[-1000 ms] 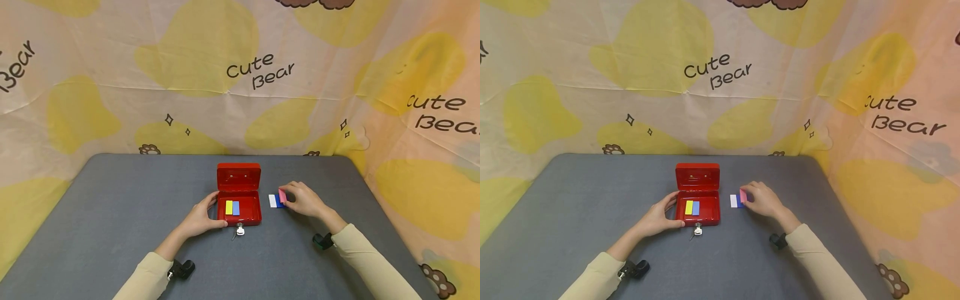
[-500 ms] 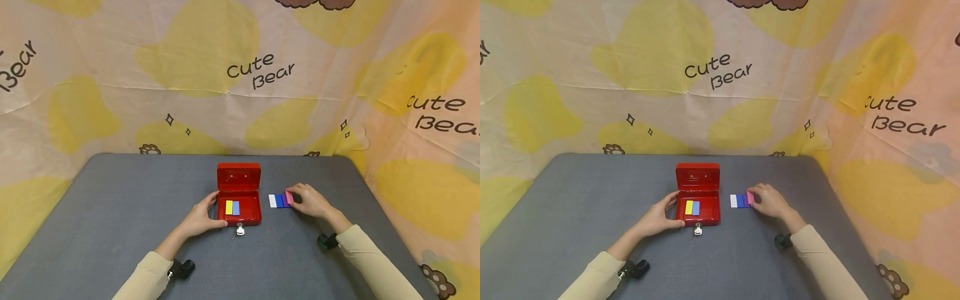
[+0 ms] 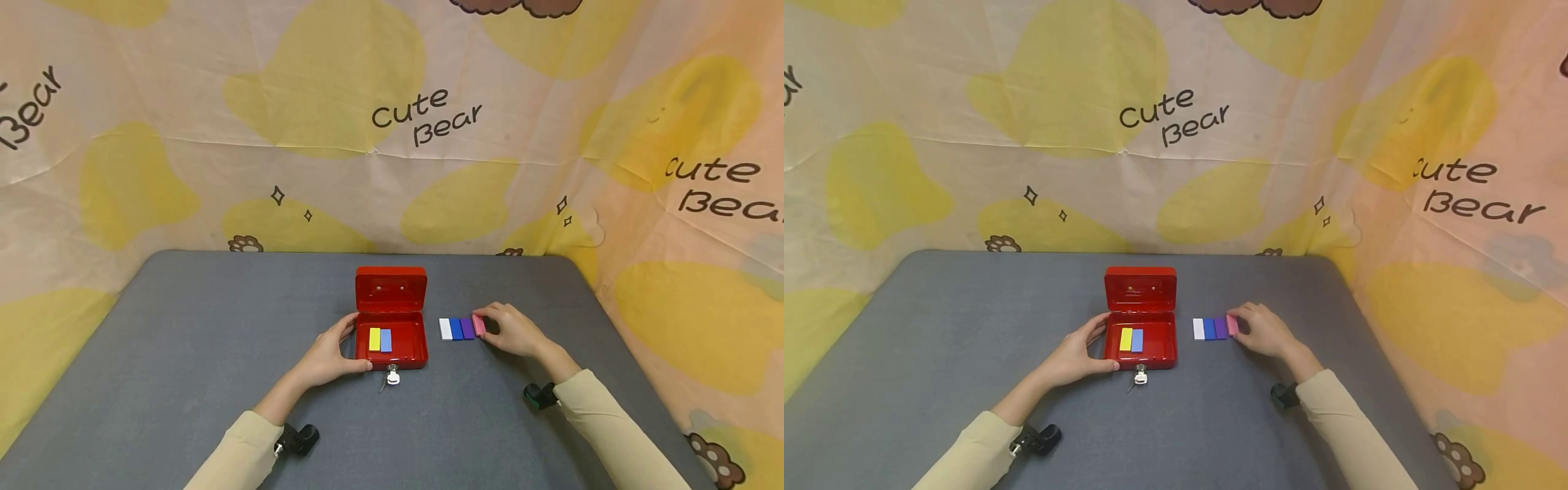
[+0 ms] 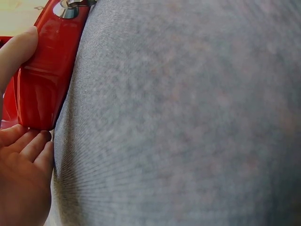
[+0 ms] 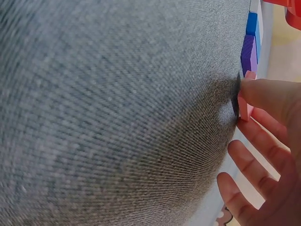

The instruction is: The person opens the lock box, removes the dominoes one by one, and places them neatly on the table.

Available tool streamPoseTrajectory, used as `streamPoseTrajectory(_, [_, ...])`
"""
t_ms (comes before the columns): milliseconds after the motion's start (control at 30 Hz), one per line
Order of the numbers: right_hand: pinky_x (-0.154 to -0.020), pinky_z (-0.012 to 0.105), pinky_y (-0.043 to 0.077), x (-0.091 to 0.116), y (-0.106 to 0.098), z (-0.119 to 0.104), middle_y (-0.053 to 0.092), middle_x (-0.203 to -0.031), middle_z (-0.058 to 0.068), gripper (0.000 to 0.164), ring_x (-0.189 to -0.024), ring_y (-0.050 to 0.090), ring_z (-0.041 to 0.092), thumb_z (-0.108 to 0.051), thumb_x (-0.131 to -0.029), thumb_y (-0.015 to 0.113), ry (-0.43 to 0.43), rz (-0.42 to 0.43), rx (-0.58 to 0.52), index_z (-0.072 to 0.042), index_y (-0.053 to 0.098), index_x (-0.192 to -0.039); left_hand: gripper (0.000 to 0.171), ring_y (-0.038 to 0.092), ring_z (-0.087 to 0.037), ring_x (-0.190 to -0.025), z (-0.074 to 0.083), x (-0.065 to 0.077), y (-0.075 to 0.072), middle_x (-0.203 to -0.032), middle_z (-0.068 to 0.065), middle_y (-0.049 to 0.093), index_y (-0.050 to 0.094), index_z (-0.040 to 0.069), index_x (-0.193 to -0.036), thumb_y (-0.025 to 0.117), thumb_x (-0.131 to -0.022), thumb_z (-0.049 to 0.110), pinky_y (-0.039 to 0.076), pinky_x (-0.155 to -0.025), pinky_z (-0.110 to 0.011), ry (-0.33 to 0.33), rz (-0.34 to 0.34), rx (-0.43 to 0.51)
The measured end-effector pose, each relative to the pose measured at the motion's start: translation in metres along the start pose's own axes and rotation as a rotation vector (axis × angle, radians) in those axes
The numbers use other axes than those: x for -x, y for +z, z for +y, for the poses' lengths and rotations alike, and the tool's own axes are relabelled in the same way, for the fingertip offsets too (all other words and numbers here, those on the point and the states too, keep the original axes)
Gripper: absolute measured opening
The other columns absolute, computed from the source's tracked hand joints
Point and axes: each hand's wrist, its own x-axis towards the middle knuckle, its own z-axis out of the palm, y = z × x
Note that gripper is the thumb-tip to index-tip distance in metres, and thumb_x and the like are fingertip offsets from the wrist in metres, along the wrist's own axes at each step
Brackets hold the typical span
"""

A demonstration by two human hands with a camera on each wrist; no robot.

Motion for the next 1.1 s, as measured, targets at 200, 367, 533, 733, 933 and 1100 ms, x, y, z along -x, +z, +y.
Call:
streamPoseTrajectory(200, [-0.086, 0.049, 0.046, 0.0008, 0.0007, 0.0006, 0.061, -0.11, 0.012, 0.042, -0.099, 0.056, 0.03, -0.014, -0.078, 0.07, -0.002, -0.008, -0.002, -0.004, 0.061, -0.118, 0.094, 0.044, -0.029, -0.126, 0.0001, 0.0004, 0.0002, -0.141, -0.01, 0.041, 0.033, 0.013, -0.141, 0.083, -0.064, 0.034, 0.046, -0.094, -0.042, 0.004, 0.002, 0.004])
streamPoseTrajectory(367, [-0.086, 0.049, 0.047, 0.0016, 0.0008, 0.001, 0.061, -0.11, 0.012, 0.041, -0.099, 0.056, 0.03, -0.013, -0.077, 0.07, -0.022, 0.001, 0.0, -0.003, 0.062, -0.116, 0.093, 0.045, -0.029, -0.126, 0.0006, 0.0002, 0.0001, -0.141, -0.01, 0.041, 0.033, 0.013, -0.141, 0.083, -0.064, 0.034, 0.046, -0.094, -0.042, 0.006, 0.001, 0.005])
streamPoseTrajectory(533, [-0.085, 0.048, 0.047, 0.0017, 0.0012, 0.001, 0.061, -0.109, 0.012, 0.041, -0.099, 0.057, 0.03, -0.014, -0.077, 0.071, -0.039, 0.004, 0.018, -0.003, 0.062, -0.115, 0.094, 0.045, -0.029, -0.126, 0.0005, -0.0002, 0.0001, -0.141, -0.01, 0.041, 0.033, 0.013, -0.141, 0.083, -0.064, 0.034, 0.046, -0.095, -0.042, 0.003, 0.0, 0.005])
streamPoseTrajectory(733, [-0.085, 0.048, 0.048, 0.002, 0.0022, 0.0009, 0.06, -0.11, 0.011, 0.04, -0.099, 0.056, 0.029, -0.015, -0.077, 0.071, -0.033, -0.004, 0.024, -0.005, 0.062, -0.116, 0.093, 0.045, -0.03, -0.126, -0.0003, -0.0005, 0.0004, -0.141, -0.01, 0.041, 0.034, 0.012, -0.14, 0.083, -0.064, 0.033, 0.046, -0.094, -0.043, 0.005, 0.003, 0.004])
streamPoseTrajectory(933, [-0.084, 0.049, 0.048, 0.0024, 0.0031, 0.0012, 0.06, -0.11, 0.011, 0.041, -0.099, 0.056, 0.029, -0.015, -0.078, 0.071, -0.037, -0.011, 0.027, -0.007, 0.062, -0.117, 0.093, 0.045, -0.029, -0.126, 0.0002, -0.0001, 0.0003, -0.141, -0.01, 0.041, 0.033, 0.013, -0.14, 0.083, -0.064, 0.033, 0.046, -0.095, -0.043, 0.006, 0.0, -0.002])
streamPoseTrajectory(1100, [-0.084, 0.049, 0.048, 0.0023, 0.0033, 0.0013, 0.06, -0.111, 0.012, 0.041, -0.099, 0.056, 0.03, -0.015, -0.078, 0.072, -0.043, -0.009, 0.028, -0.007, 0.062, -0.117, 0.093, 0.045, -0.03, -0.126, 0.0003, -0.0003, 0.0002, -0.141, -0.011, 0.041, 0.033, 0.012, -0.14, 0.083, -0.064, 0.034, 0.045, -0.095, -0.043, 0.004, 0.001, -0.001])
